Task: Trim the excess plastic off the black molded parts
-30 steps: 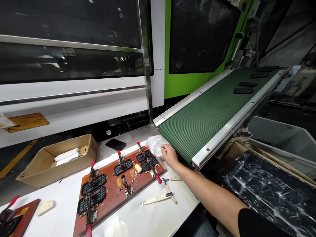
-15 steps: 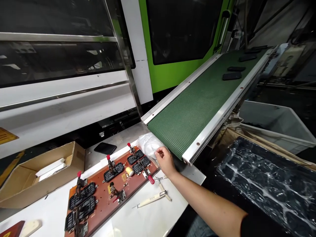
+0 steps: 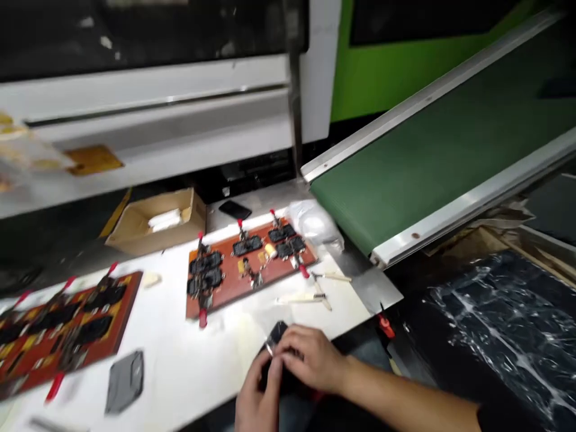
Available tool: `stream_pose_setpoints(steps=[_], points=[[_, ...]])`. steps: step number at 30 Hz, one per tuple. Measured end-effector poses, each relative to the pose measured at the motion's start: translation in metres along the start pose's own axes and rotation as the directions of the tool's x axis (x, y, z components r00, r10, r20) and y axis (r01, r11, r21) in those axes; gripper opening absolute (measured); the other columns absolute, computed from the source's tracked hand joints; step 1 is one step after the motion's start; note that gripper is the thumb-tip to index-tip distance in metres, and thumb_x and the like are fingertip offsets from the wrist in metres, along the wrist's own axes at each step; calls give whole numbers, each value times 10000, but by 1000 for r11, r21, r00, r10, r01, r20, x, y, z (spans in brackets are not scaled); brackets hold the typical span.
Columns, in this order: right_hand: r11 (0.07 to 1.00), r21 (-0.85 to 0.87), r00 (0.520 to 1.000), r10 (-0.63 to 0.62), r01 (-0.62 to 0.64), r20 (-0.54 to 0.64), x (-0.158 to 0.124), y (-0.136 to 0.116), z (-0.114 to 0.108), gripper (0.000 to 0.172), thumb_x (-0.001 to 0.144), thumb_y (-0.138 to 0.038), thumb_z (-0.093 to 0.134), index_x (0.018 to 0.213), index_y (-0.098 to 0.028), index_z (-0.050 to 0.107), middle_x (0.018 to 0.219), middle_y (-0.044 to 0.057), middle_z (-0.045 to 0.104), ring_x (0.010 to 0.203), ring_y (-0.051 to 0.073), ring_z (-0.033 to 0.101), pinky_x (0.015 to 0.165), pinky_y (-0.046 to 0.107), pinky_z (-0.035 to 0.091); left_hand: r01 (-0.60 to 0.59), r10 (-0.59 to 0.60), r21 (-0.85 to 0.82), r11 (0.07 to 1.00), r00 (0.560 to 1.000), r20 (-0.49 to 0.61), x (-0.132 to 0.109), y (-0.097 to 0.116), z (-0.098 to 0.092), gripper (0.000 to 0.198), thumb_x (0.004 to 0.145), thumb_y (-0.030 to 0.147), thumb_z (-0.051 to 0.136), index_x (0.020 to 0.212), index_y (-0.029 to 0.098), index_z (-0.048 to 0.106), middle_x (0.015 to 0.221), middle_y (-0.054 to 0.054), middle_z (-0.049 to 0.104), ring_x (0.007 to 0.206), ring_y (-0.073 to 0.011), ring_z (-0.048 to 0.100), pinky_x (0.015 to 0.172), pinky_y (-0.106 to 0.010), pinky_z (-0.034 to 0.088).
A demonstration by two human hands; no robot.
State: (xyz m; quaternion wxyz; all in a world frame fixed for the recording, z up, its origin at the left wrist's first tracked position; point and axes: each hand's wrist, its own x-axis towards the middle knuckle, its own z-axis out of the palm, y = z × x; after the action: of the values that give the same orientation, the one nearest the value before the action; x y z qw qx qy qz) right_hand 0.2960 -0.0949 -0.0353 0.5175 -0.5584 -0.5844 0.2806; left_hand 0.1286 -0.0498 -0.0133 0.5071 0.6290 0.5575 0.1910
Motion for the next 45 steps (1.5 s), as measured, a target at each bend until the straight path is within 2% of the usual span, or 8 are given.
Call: stream_pose_setpoints(steps=[11, 18, 24, 29, 33, 36, 40, 45], points=[[725, 372, 814, 525, -580, 248, 0, 0, 8, 359, 913, -539, 728, 942, -183, 690, 691, -32, 616, 587, 106, 557, 564, 229, 470, -53, 41, -168, 984, 997, -72, -15, -20, -13, 343, 949, 563, 666, 1041, 255, 784, 1070, -17, 775, 1032, -212, 693, 936, -285, 508], [721, 352, 802, 516, -597, 302, 1, -5, 8, 381, 929, -564, 696, 898, -185, 711, 692, -9, 630, 617, 128, 575, 598, 257, 488, -188, 182, -117, 975, 981, -67, -12, -21, -7, 199, 949, 449, 705, 980, 269, 787, 988, -10, 742, 945, -189, 688, 886, -284, 497], [939, 17, 934, 339, -343, 112, 4, -6, 3, 179, 994, -374, 632, 952, -213, 698, 890, 12, 698, 785, 143, 611, 744, 271, 485, -60, 51, -99, 993, 995, -90, -10, -15, -12, 232, 952, 453, 669, 910, 244, 760, 889, 11, 722, 834, -176, 634, 790, -270, 453], [926, 56, 910, 354, -374, 216, 3, -8, -1, 81, 930, -291, 667, 941, -218, 633, 817, -26, 652, 638, 105, 561, 600, 231, 459, 13, -18, -105, 994, 999, -49, -8, -12, -10, 273, 911, 519, 713, 928, 247, 732, 863, 35, 705, 827, -170, 613, 795, -260, 451], [972, -135, 979, 200, -193, 46, 0, 2, -5, 29, 913, -196, 586, 909, -218, 604, 861, 5, 629, 774, 144, 593, 754, 285, 484, -36, 42, 57, 998, 992, -116, -7, -10, -4, 234, 901, 470, 735, 862, 241, 710, 787, 38, 688, 748, -167, 600, 759, -270, 456], [919, 34, 918, 395, -394, -38, 2, 12, -4, 45, 906, -251, 598, 912, -229, 559, 820, -9, 617, 721, 145, 593, 692, 286, 477, -159, 182, 176, 971, 976, -123, -6, -10, 2, 196, 919, 428, 724, 868, 240, 719, 817, 26, 712, 752, -170, 628, 782, -280, 476], [716, 365, 801, 567, -595, 193, 6, 20, -6, 169, 945, -383, 614, 961, -234, 538, 726, -50, 585, 597, 130, 562, 551, 250, 428, -244, 292, 260, 934, 942, -166, -3, -12, 7, 204, 937, 429, 715, 871, 237, 718, 830, 15, 719, 743, -165, 653, 757, -277, 487], [968, -29, 968, 249, -249, -5, 5, 21, -22, 84, 936, -235, 668, 906, -218, 591, 824, -27, 629, 730, 118, 589, 696, 245, 438, -137, 189, 225, 965, 955, -229, 7, -11, 1, 267, 913, 496, 731, 887, 230, 736, 848, -2, 733, 796, -178, 677, 807, -289, 514]])
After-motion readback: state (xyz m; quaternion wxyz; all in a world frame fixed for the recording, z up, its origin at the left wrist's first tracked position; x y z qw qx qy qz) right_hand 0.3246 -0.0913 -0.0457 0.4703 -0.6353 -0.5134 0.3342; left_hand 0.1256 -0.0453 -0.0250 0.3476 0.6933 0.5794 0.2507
